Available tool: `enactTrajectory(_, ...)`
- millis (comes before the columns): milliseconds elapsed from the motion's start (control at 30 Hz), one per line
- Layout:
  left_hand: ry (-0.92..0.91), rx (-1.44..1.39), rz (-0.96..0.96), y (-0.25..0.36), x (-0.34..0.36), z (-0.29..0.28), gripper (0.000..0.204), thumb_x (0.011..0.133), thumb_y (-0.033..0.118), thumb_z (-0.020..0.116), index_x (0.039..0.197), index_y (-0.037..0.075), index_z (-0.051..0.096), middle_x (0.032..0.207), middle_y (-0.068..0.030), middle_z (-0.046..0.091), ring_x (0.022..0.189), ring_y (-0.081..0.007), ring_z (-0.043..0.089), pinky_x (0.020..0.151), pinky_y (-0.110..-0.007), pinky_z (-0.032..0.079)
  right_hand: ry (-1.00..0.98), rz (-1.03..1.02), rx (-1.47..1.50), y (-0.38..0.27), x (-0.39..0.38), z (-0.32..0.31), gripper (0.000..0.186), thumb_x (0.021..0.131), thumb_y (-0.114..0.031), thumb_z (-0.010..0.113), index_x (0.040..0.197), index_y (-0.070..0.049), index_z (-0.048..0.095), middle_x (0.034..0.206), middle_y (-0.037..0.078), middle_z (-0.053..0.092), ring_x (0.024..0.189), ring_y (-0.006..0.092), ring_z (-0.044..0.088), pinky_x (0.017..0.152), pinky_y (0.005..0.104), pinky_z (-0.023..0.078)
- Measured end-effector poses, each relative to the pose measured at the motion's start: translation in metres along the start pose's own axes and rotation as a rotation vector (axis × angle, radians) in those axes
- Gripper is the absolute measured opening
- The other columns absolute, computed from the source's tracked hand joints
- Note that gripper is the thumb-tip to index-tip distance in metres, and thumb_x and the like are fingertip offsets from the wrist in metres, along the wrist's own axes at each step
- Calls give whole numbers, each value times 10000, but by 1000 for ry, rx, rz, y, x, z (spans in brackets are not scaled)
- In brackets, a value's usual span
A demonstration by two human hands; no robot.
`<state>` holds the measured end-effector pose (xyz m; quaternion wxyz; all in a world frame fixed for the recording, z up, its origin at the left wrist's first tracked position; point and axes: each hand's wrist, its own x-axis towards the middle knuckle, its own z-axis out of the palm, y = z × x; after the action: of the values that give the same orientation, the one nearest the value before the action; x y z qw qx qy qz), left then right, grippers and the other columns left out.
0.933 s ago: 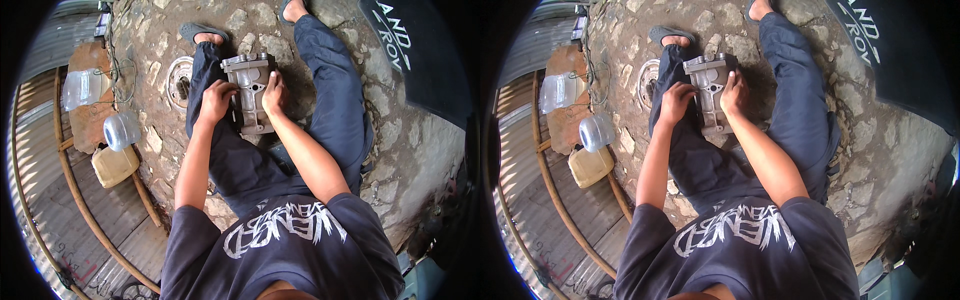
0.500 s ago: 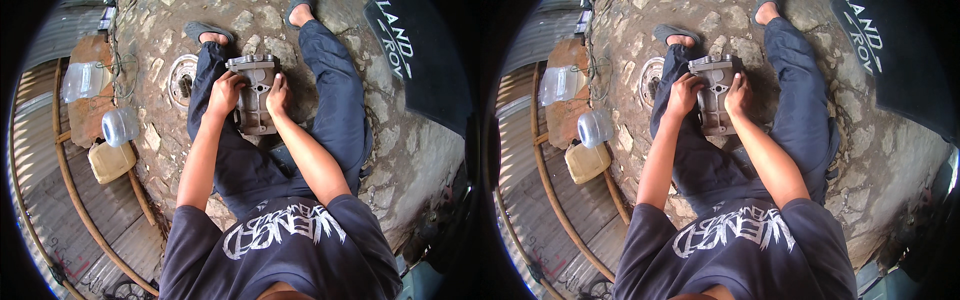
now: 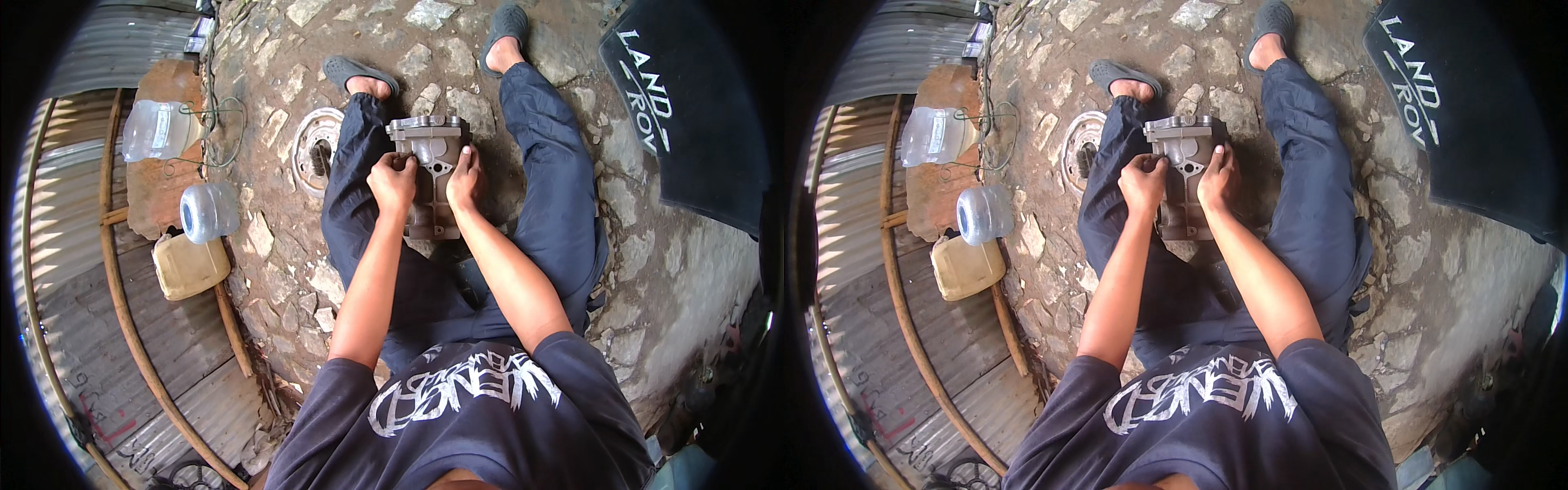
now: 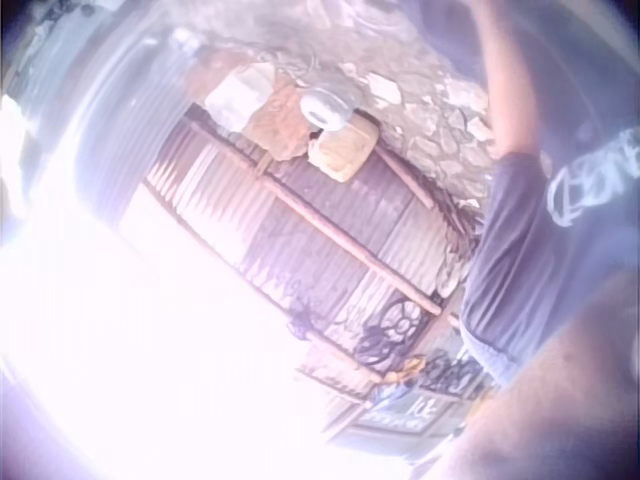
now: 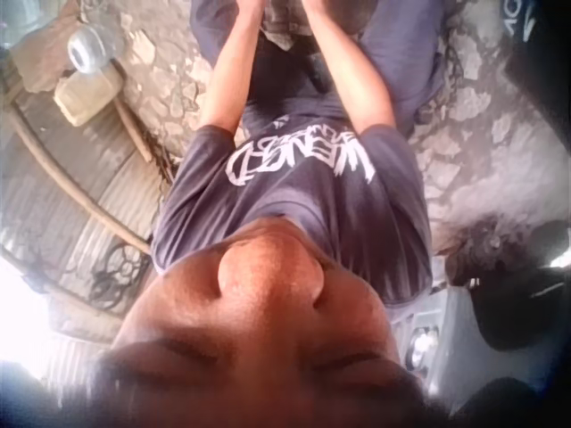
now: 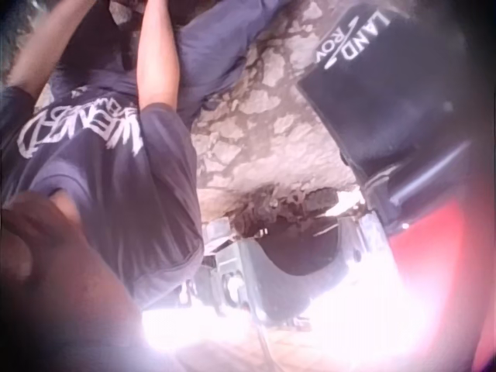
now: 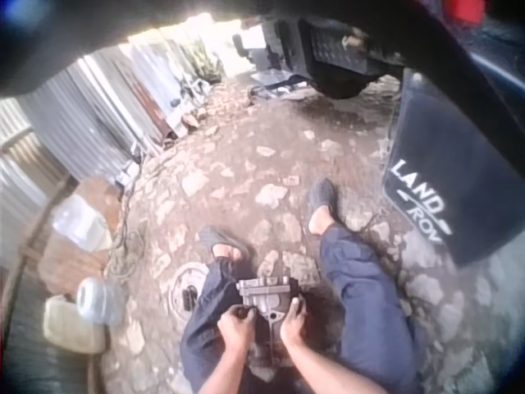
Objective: The person sits on the ground and works on a metallic mechanical part, repeatedly inserting and adjusting small components with both hands. The person rotates the part to access different sides and continues the adjustment process throughout the clip.
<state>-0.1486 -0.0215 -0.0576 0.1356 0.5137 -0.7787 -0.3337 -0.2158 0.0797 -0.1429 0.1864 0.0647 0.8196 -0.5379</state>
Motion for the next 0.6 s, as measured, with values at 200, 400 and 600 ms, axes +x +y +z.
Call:
enactTrajectory(200,73,-110,88,-13,8,14,282,861,217,833,994,-26,780,864,-206,782,819,-333,784,785,-428,599,34,-36,-3,7,2,5,576,1140,-472,394,1431,-32,624,1396,258,662,1294,450,619,1097,496,479)
enactTrajectory(400,-31,-137,-144,-71,-2,10,241,911,180,822,987,-40,762,884,-152,791,785,-255,756,785,-375,590,8,-27,44,10,2,12,562,1138,-445,423,1434,-8,618,1411,263,651,1313,450,609,1118,503,469)
enactTrajectory(600,-122,-850,-287,-45,-4,15,225,963,133,823,1098,-26,739,802,-2,683,670,-78,578,620,-267,471,54,-43,39,10,7,4,533,1137,-432,435,1423,-26,627,1384,252,667,1280,445,626,1099,504,480)
